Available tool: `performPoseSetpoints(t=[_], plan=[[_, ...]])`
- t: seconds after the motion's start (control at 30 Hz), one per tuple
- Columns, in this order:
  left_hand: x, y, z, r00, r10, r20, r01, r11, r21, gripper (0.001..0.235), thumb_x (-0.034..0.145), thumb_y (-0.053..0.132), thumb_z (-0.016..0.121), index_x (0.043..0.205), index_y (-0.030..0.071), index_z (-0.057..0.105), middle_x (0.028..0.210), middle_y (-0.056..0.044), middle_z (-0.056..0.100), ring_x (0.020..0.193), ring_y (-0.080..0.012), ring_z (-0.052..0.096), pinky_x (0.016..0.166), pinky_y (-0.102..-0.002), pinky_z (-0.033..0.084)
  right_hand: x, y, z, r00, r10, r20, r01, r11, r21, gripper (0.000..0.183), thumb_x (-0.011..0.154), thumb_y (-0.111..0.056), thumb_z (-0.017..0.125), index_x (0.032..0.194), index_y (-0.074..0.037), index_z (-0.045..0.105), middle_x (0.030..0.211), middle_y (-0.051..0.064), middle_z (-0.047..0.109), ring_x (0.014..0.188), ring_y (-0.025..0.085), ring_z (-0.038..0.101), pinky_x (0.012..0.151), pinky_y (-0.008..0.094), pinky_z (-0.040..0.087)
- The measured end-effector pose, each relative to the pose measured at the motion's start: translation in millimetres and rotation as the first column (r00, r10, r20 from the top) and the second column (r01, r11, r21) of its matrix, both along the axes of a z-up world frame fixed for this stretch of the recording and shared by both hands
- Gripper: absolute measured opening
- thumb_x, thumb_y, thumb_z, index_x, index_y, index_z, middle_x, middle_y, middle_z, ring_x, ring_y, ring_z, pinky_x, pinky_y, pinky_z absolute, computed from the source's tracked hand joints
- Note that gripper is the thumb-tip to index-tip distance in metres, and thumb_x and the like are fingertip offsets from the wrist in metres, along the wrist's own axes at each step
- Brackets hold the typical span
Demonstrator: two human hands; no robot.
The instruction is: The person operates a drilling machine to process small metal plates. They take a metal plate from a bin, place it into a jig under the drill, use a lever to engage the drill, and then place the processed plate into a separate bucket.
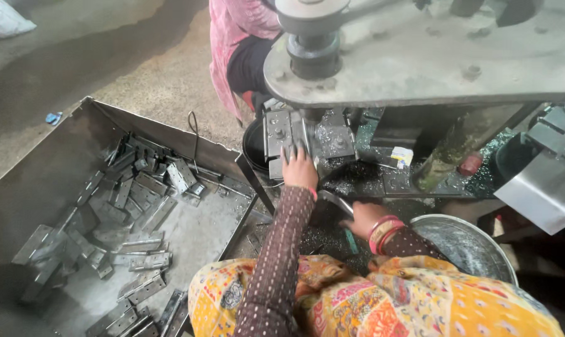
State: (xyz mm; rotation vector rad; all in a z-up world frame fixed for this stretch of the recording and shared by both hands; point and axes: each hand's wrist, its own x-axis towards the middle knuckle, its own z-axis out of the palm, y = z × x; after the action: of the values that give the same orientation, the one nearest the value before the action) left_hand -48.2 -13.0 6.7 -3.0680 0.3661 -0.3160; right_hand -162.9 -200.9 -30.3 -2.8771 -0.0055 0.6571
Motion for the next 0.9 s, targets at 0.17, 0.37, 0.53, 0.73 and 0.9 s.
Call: performPoseSetpoints(t=[0.17, 0.37, 0.53, 0.73, 0.9], plan=[[26, -5, -3, 0.997, 0.012, -0.08, -0.012, 1.0, -0.002, 0.046, 0.102, 0.027, 0.041, 0.139, 0.008, 0.061, 0.163, -0.012, 0.035, 0.149, -0.0287, 0.035, 0.126, -0.053, 0.008, -32, -14, -52, 0.993, -0.073, -0.093, 0.088, 0.983, 0.158, 0.048, 0.094, -0.051, 0.062, 0.111, -0.006, 0.067, 0.091, 0.021, 0.077, 0.084, 0.038, 0.077, 0.078, 0.049, 0.058], [11, 4, -13, 0.998, -0.03, 0.052, 0.034, 0.996, -0.078, 0.042, 0.1, 0.024, 0.049, 0.132, 0.006, 0.069, 0.154, -0.011, 0.05, 0.149, -0.0272, 0.041, 0.129, -0.055, 0.012, -44, -21, -80, 0.977, -0.036, 0.21, -0.028, 0.956, 0.293, 0.047, 0.083, -0.048, 0.072, 0.106, -0.007, 0.063, 0.092, 0.021, 0.074, 0.088, 0.041, 0.071, 0.074, 0.051, 0.056], [26, 6, -8, 1.0, 0.009, 0.013, -0.008, 0.993, -0.118, 0.038, 0.096, 0.022, 0.049, 0.123, 0.008, 0.073, 0.152, -0.008, 0.052, 0.147, -0.0257, 0.04, 0.127, -0.056, 0.009, 1, -6, -11, 1.0, -0.009, 0.011, 0.009, 0.998, 0.059, 0.056, 0.088, -0.059, 0.071, 0.107, -0.006, 0.065, 0.094, 0.019, 0.074, 0.089, 0.037, 0.074, 0.079, 0.047, 0.058], [50, 9, -6, 0.997, -0.005, 0.076, 0.014, 0.993, -0.116, 0.039, 0.094, 0.021, 0.047, 0.12, 0.009, 0.073, 0.156, -0.006, 0.046, 0.145, -0.0229, 0.039, 0.123, -0.055, 0.008, -45, -10, -51, 0.981, -0.132, -0.146, 0.155, 0.974, 0.162, 0.043, 0.095, -0.047, 0.06, 0.116, -0.009, 0.056, 0.087, 0.017, 0.076, 0.08, 0.036, 0.078, 0.073, 0.051, 0.059], [42, 12, -2, 0.998, -0.022, -0.063, 0.016, 0.996, -0.084, 0.038, 0.099, 0.021, 0.045, 0.123, 0.011, 0.073, 0.162, -0.006, 0.041, 0.15, -0.022, 0.036, 0.128, -0.052, 0.007, -47, -17, -100, 0.986, -0.053, 0.16, 0.02, 0.979, 0.201, 0.045, 0.091, -0.05, 0.068, 0.106, -0.008, 0.063, 0.086, 0.019, 0.074, 0.082, 0.039, 0.073, 0.072, 0.049, 0.057]])
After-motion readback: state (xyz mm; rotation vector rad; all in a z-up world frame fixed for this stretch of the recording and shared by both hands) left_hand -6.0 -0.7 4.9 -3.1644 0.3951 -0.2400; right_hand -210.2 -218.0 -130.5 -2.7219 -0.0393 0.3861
